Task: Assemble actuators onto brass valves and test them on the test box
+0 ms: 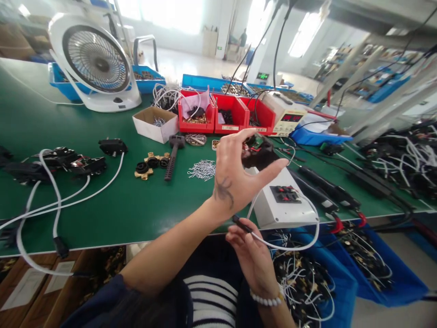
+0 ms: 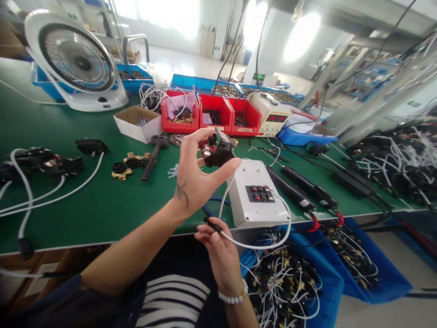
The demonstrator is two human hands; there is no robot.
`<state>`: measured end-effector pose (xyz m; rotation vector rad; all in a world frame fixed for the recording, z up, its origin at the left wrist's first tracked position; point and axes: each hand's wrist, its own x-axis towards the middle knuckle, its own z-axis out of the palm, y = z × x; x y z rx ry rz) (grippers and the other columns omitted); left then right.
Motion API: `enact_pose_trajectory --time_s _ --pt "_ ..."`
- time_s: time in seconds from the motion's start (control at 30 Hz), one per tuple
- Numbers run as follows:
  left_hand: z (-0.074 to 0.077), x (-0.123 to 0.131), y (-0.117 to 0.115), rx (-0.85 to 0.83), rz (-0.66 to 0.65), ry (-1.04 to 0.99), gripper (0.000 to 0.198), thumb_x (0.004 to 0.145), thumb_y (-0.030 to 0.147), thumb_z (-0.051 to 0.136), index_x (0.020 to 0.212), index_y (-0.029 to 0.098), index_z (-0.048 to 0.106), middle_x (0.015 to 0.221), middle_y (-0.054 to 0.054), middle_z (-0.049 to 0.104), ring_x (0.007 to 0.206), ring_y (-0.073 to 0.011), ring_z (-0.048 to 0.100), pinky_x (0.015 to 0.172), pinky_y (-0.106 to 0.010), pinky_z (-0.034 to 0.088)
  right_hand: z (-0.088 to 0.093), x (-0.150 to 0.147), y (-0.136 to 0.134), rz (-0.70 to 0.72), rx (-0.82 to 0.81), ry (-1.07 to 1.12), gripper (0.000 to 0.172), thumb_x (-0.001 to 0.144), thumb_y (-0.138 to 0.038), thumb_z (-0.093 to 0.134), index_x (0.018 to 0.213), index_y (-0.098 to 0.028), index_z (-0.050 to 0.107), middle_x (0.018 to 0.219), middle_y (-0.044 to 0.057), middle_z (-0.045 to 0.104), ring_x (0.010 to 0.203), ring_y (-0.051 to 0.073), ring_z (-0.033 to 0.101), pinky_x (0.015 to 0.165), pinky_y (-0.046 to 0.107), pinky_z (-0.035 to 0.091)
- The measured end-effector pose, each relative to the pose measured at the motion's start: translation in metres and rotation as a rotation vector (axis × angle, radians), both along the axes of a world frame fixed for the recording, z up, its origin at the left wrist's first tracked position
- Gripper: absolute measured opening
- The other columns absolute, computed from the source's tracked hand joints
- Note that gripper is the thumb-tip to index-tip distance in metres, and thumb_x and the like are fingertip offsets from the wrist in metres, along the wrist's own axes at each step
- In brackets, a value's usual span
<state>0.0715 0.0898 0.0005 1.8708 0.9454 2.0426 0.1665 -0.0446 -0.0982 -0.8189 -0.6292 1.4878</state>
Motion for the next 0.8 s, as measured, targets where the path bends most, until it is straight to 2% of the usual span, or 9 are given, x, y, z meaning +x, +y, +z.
enact_pose_trajectory --time_s 0.1,0.23,0.37,0.5,0.57,0.63,0.67,0.73,0.8 --pt "-0.005 -0.028 -0.007 -0.214 -0.144 0.035 0.052 0.085 0.048 0.073 0.13 0.029 0.056 0.121 -0.008 0.056 0.104 -0.0213 0.061 0.088 -0.035 0.056 0.001 0.012 -0.001 -0.09 0.006 -0.019 0.024 0.085 -0.042 0.078 0.103 -0.026 0.074 0.077 0.0 0.073 0.071 0.012 0.066 0.073 0.026 0.055" --pt "-0.033 -0.08 -0.011 -0.507 -0.215 0.338 0.042 0.084 0.043 0.067 0.121 0.023 0.064 0.115 -0.007 0.059 0.097 -0.0197 0.062 0.086 -0.034 0.057 -0.004 0.024 -0.006 -0.098 -0.037 -0.045 0.026 0.084 -0.043 0.079 0.103 -0.026 0.073 0.08 0.001 0.073 0.077 0.013 0.067 0.079 0.028 0.055" --pt "-0.061 -0.132 -0.018 -0.626 -0.203 0.67 0.043 0.086 0.04 0.064 0.124 0.021 0.06 0.122 -0.008 0.061 0.112 -0.0233 0.061 0.104 -0.041 0.05 -0.01 0.029 -0.013 -0.073 -0.06 -0.058 0.026 0.086 -0.041 0.077 0.106 -0.024 0.073 0.077 0.0 0.072 0.072 0.013 0.064 0.077 0.028 0.054" --pt "-0.063 -0.172 -0.025 -0.566 -0.027 0.852 0.042 0.089 0.034 0.055 0.128 0.02 0.056 0.133 -0.011 0.06 0.125 -0.0294 0.058 0.111 -0.05 0.045 -0.007 0.036 -0.018 -0.115 -0.025 -0.097 0.028 0.085 -0.041 0.077 0.107 -0.022 0.074 0.067 -0.001 0.068 0.06 0.012 0.058 0.065 0.027 0.051" --pt "-0.054 -0.175 -0.032 -0.415 0.094 0.894 0.034 0.09 0.031 0.055 0.122 0.019 0.06 0.136 -0.014 0.058 0.133 -0.0337 0.052 0.115 -0.055 0.039 -0.003 0.039 -0.019 -0.15 -0.007 -0.125 0.027 0.085 -0.04 0.077 0.105 -0.022 0.074 0.062 -0.002 0.064 0.057 0.012 0.055 0.062 0.028 0.049" --pt "-0.046 -0.162 -0.046 -0.276 0.086 0.881 0.025 0.091 0.026 0.058 0.114 0.02 0.063 0.132 -0.013 0.06 0.13 -0.0322 0.053 0.113 -0.051 0.042 0.003 0.041 -0.02 -0.174 0.021 -0.156 0.026 0.086 -0.041 0.076 0.103 -0.022 0.073 0.058 -0.003 0.06 0.055 0.013 0.052 0.062 0.03 0.049" --pt "-0.044 -0.15 -0.056 -0.236 -0.004 0.872 0.02 0.093 0.022 0.057 0.112 0.02 0.063 0.125 -0.012 0.063 0.123 -0.0282 0.059 0.108 -0.045 0.047 0.006 0.041 -0.021 -0.18 0.041 -0.174 0.027 0.086 -0.043 0.075 0.102 -0.022 0.073 0.058 -0.003 0.059 0.055 0.013 0.052 0.063 0.031 0.049" --pt "-0.049 -0.119 -0.08 -0.275 -0.318 0.885 0.019 0.097 0.017 0.049 0.11 0.021 0.062 0.113 -0.007 0.068 0.106 -0.0186 0.065 0.095 -0.032 0.053 0.012 0.039 -0.023 -0.186 0.084 -0.22 0.028 0.087 -0.045 0.074 0.102 -0.022 0.073 0.06 -0.003 0.058 0.057 0.013 0.052 0.062 0.031 0.048" --pt "-0.065 -0.088 -0.105 -0.384 -0.595 1.005 0.02 0.099 0.019 0.045 0.104 0.022 0.063 0.101 -0.005 0.069 0.09 -0.0181 0.067 0.078 -0.028 0.055 0.018 0.036 -0.026 -0.184 0.118 -0.268 0.027 0.087 -0.045 0.074 0.102 -0.022 0.072 0.062 -0.002 0.059 0.059 0.014 0.054 0.061 0.031 0.048"
